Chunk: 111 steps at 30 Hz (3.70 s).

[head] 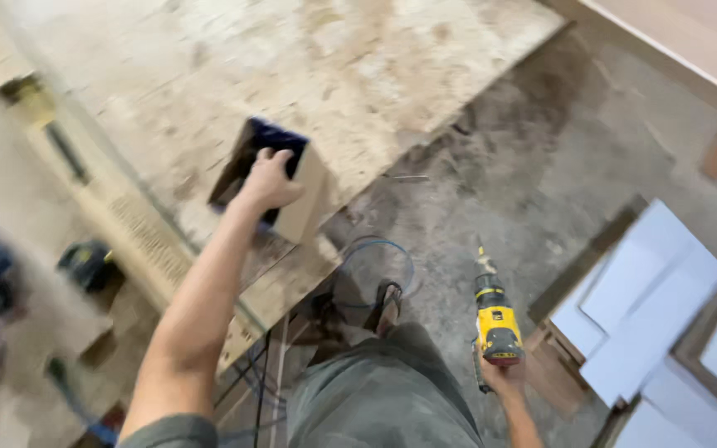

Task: The person drills holes into wood panels using a power drill.

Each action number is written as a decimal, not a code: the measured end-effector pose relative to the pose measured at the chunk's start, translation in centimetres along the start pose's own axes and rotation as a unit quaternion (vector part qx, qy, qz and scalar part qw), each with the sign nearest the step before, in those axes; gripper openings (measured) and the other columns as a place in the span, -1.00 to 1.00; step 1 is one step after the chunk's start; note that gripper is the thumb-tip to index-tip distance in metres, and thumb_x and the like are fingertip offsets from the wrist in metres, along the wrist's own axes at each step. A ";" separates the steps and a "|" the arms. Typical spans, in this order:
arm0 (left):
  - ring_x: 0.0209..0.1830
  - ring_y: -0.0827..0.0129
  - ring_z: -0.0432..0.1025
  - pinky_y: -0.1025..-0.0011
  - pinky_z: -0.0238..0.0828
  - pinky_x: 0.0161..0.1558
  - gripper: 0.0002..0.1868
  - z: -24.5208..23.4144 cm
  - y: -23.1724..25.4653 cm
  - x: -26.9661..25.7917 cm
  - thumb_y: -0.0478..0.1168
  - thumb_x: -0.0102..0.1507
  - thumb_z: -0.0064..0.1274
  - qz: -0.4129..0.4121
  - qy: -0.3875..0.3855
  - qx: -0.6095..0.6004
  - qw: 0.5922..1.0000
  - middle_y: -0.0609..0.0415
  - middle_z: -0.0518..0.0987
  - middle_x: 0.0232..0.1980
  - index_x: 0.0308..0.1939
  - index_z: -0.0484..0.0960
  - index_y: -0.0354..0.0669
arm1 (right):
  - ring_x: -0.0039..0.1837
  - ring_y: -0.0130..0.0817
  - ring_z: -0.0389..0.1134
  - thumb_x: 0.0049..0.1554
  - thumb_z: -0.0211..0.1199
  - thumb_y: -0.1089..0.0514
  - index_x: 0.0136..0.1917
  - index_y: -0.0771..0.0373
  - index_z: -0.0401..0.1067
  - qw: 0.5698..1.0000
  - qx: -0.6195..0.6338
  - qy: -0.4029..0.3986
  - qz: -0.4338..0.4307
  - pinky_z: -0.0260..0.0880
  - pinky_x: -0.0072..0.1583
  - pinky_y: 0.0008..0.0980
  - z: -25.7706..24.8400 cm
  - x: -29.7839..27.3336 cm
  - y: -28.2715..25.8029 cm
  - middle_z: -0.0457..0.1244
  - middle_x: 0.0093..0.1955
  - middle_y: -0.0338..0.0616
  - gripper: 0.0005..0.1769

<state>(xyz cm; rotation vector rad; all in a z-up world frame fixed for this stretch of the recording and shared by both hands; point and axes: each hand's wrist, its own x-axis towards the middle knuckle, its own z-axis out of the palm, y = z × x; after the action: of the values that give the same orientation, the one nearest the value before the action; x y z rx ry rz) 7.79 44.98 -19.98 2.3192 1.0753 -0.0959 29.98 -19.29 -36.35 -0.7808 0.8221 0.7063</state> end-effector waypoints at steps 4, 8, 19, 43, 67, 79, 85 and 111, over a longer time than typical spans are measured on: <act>0.11 0.11 0.39 0.31 0.24 0.17 -0.31 -3.6 3.4 2.1 -0.14 0.02 0.20 0.057 -0.092 -0.137 0.985 -0.14 0.47 0.15 0.26 0.49 -0.16 | 0.16 -0.23 0.31 0.04 0.20 0.11 0.13 0.14 0.44 0.908 -0.295 0.189 -0.231 0.29 0.17 -0.09 -9.2 -5.2 2.7 0.32 0.11 -0.15 -0.64; 0.37 -0.39 0.27 -0.01 0.19 0.40 -0.14 -0.2 -4.1 4.5 -0.18 0.04 0.06 -0.027 -0.090 0.076 0.993 -0.41 0.22 0.48 0.49 0.36 -0.01 | -0.08 -0.36 0.44 -0.11 0.36 0.14 -0.18 0.26 0.59 0.655 -0.619 0.271 -0.337 0.44 0.09 -0.22 -10.4 -10.9 6.4 0.43 -0.21 -0.06 -0.79; 0.21 -0.24 0.44 -0.06 0.44 0.17 -0.30 -0.2 -5.0 0.3 -0.28 0.16 -0.07 -0.013 -0.182 0.213 0.960 -0.10 0.26 0.47 0.44 0.35 0.11 | -0.03 -0.17 0.43 -0.07 0.28 0.22 0.10 0.29 0.56 0.770 -0.495 0.368 -0.165 0.41 0.04 -0.15 -13.6 -13.2 11.3 0.42 -0.09 0.05 -0.58; -0.64 0.39 0.40 0.44 0.36 -0.53 -0.87 -10.7 1.2 -9.0 -0.39 0.12 0.07 -0.102 0.025 -0.384 0.917 0.05 0.43 -0.44 -0.29 0.48 -0.17 | -0.19 -0.10 0.32 -0.24 0.26 0.23 -0.22 0.29 0.48 0.696 -0.637 0.306 -0.126 0.28 -0.11 -0.07 -2.4 -7.4 4.9 0.30 -0.25 -0.07 -0.76; -0.08 -0.25 0.46 -0.02 0.52 -0.22 -0.40 0.2 -4.3 -1.9 -0.53 0.11 -0.02 0.044 -0.139 0.126 0.981 -0.36 0.45 -0.01 0.26 0.39 -0.20 | -0.24 -0.20 0.30 -0.33 0.29 0.25 -0.32 0.20 0.48 0.706 -0.618 0.289 -0.189 0.28 -0.19 -0.16 0.2 -8.1 7.5 0.30 -0.32 -0.16 -0.79; -0.66 0.09 0.15 0.16 0.04 -0.58 -0.75 -0.6 -5.6 -2.0 -0.62 -0.05 -0.20 0.124 -0.101 0.097 0.982 -0.06 0.22 -0.62 -0.57 0.17 -0.21 | -0.27 -0.14 0.29 -0.30 0.26 0.22 -0.40 0.22 0.45 0.652 -0.680 0.310 -0.130 0.26 -0.18 -0.14 3.1 -9.5 7.0 0.28 -0.38 -0.09 -0.89; -0.42 0.03 0.33 0.13 0.25 -0.41 -0.69 -6.3 -2.0 -5.6 -0.58 0.08 -0.19 0.079 -0.045 -0.013 0.996 -0.15 0.38 -0.47 -0.16 0.33 -0.21 | -0.35 -0.28 0.31 -0.24 0.24 0.26 -0.43 0.23 0.46 0.709 -0.629 0.267 -0.174 0.33 -0.24 -0.23 1.6 -7.4 6.6 0.29 -0.43 -0.16 -0.98; -0.28 0.07 0.41 0.38 0.36 -0.47 -0.74 -3.5 -2.0 -7.3 -0.38 -0.02 -0.27 -0.178 0.149 -0.884 0.405 -0.20 0.49 -0.23 -0.26 0.40 -0.24 | -0.29 -0.35 0.30 -0.39 0.25 0.32 -0.29 0.17 0.53 0.710 -0.597 0.278 -0.250 0.32 -0.31 -0.19 3.3 -5.1 6.0 0.28 -0.35 -0.23 -0.69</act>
<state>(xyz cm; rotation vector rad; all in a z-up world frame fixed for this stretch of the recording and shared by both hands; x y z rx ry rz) 0.84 42.87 -15.79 0.0660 0.8358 0.8950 23.91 -14.68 -32.56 -2.3992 0.5338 0.4305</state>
